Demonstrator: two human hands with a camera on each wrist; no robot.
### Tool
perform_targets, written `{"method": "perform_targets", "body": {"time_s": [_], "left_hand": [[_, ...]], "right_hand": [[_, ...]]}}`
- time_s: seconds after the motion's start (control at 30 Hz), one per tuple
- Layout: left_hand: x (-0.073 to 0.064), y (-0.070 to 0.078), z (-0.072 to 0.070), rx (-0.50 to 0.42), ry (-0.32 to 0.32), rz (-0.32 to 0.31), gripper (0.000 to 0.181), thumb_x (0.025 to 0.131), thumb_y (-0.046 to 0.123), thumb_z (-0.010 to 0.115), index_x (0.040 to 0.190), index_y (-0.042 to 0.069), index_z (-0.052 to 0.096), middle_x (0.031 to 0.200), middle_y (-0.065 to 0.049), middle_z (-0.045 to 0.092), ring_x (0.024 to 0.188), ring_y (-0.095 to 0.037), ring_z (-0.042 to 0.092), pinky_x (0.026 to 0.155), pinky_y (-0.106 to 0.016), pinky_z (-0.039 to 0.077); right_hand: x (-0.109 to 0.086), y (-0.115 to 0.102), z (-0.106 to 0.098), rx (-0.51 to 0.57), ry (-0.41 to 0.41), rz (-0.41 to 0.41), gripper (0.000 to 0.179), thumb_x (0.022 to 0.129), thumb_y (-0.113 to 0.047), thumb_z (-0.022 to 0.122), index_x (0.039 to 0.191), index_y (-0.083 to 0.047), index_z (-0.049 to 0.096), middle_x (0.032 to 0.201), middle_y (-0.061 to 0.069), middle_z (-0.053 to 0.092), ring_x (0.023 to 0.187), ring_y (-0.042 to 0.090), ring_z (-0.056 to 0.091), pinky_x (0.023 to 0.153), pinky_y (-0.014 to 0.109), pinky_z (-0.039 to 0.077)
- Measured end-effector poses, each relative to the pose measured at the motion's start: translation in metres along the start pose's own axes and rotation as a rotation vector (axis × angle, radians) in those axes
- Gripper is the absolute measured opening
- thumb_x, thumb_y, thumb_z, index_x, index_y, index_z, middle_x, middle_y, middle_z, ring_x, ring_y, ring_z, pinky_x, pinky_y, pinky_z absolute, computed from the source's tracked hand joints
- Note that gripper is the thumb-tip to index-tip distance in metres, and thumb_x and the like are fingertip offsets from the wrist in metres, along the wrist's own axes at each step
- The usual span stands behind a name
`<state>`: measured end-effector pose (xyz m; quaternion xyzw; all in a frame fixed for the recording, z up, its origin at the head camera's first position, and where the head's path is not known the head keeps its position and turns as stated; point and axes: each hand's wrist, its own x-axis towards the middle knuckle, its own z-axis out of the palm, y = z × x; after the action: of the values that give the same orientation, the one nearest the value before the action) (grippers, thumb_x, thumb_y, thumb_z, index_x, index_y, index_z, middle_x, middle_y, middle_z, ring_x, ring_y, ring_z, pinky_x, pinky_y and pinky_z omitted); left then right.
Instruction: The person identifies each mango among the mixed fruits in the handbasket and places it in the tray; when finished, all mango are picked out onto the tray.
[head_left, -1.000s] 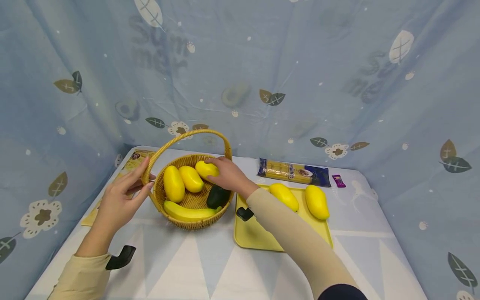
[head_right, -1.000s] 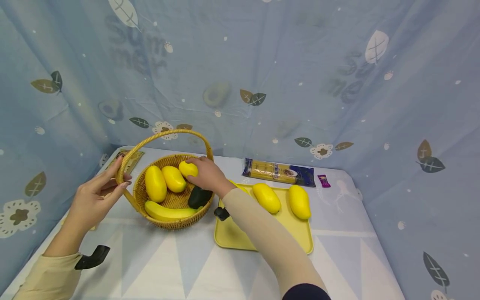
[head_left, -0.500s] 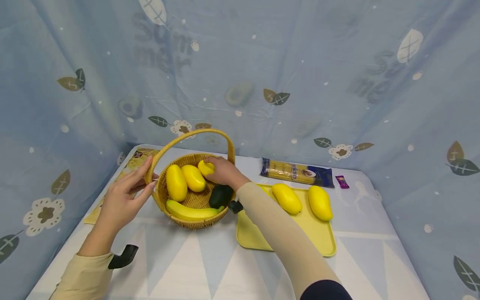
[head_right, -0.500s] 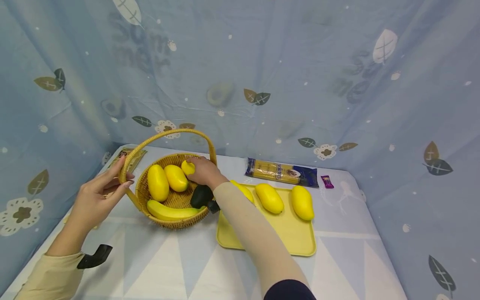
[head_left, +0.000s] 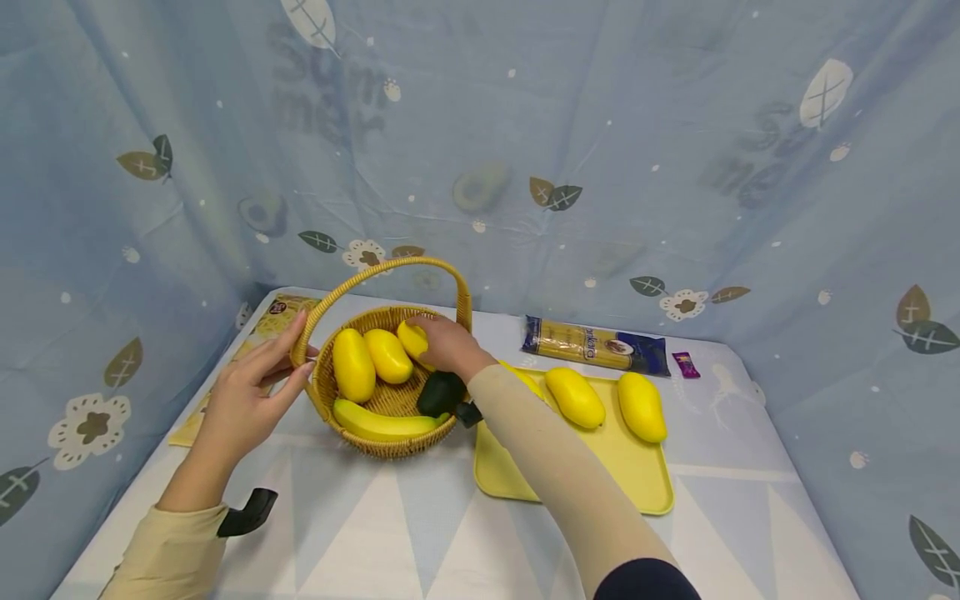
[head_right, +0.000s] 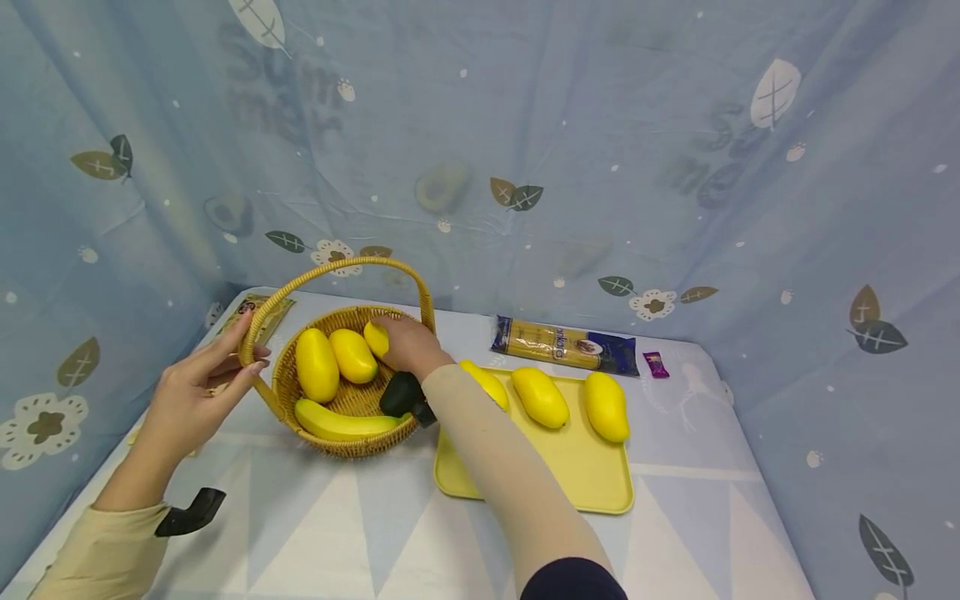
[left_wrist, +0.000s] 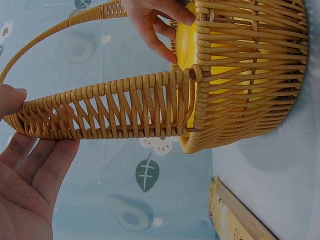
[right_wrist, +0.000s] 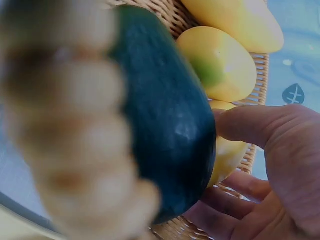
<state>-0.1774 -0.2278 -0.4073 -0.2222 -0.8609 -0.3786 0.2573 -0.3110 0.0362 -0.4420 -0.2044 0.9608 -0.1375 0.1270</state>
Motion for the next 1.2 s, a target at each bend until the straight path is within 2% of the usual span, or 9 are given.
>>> {"method": "perform_targets", "body": {"time_s": [0.2, 0.4, 0.6, 0.83, 1.03, 1.2], "left_hand": [[-0.001, 0.001, 0.001, 0.000, -0.002, -0.015, 0.084, 0.086, -0.012, 0.074, 0.156, 0.022, 0.043, 0.111, -0.010, 0.072, 0.103, 0.015, 0.054, 0.089, -0.003, 0.045], [-0.003, 0.000, 0.001, -0.002, -0.001, -0.010, 0.082, 0.086, -0.013, 0.073, 0.156, 0.019, 0.044, 0.111, -0.010, 0.072, 0.104, 0.015, 0.053, 0.089, -0.003, 0.045], [-0.003, 0.000, 0.001, 0.000, 0.004, -0.009, 0.083, 0.085, -0.013, 0.074, 0.156, 0.019, 0.044, 0.111, -0.010, 0.072, 0.104, 0.015, 0.053, 0.089, -0.003, 0.045], [-0.002, 0.000, 0.000, 0.009, 0.008, 0.004, 0.085, 0.085, -0.013, 0.074, 0.156, 0.021, 0.043, 0.111, -0.010, 0.073, 0.104, 0.015, 0.054, 0.089, -0.003, 0.045], [-0.002, 0.000, 0.001, 0.008, 0.008, 0.000, 0.083, 0.085, -0.012, 0.075, 0.156, 0.019, 0.044, 0.111, -0.010, 0.073, 0.103, 0.016, 0.053, 0.089, -0.003, 0.045], [-0.002, 0.000, 0.001, 0.008, 0.008, -0.001, 0.082, 0.085, -0.012, 0.074, 0.156, 0.018, 0.044, 0.111, -0.010, 0.073, 0.104, 0.016, 0.053, 0.089, -0.003, 0.045]], "right_hand": [[0.000, 0.002, 0.003, -0.018, 0.002, -0.012, 0.067, 0.099, -0.024, 0.069, 0.158, -0.029, 0.038, 0.155, 0.007, 0.046, 0.130, 0.024, 0.054, 0.100, 0.037, 0.053], [-0.002, 0.002, 0.003, -0.008, -0.014, -0.014, 0.068, 0.100, -0.023, 0.068, 0.159, -0.032, 0.036, 0.157, 0.009, 0.042, 0.119, 0.024, 0.060, 0.089, 0.036, 0.056], [-0.006, 0.003, 0.001, -0.007, 0.019, -0.027, 0.068, 0.099, -0.027, 0.069, 0.158, -0.034, 0.036, 0.153, 0.011, 0.045, 0.111, 0.025, 0.062, 0.090, 0.040, 0.057], [-0.011, 0.008, -0.004, 0.043, 0.053, -0.052, 0.068, 0.099, -0.028, 0.066, 0.159, -0.034, 0.034, 0.148, 0.014, 0.048, 0.090, 0.021, 0.061, 0.076, 0.036, 0.054], [-0.015, 0.014, -0.010, 0.136, 0.066, -0.090, 0.069, 0.099, -0.027, 0.065, 0.160, -0.035, 0.032, 0.155, 0.012, 0.043, 0.103, 0.022, 0.059, 0.081, 0.036, 0.050], [-0.019, 0.017, -0.013, 0.215, 0.088, -0.136, 0.068, 0.099, -0.027, 0.065, 0.159, -0.035, 0.034, 0.161, 0.006, 0.038, 0.127, 0.025, 0.054, 0.092, 0.039, 0.050]]}}
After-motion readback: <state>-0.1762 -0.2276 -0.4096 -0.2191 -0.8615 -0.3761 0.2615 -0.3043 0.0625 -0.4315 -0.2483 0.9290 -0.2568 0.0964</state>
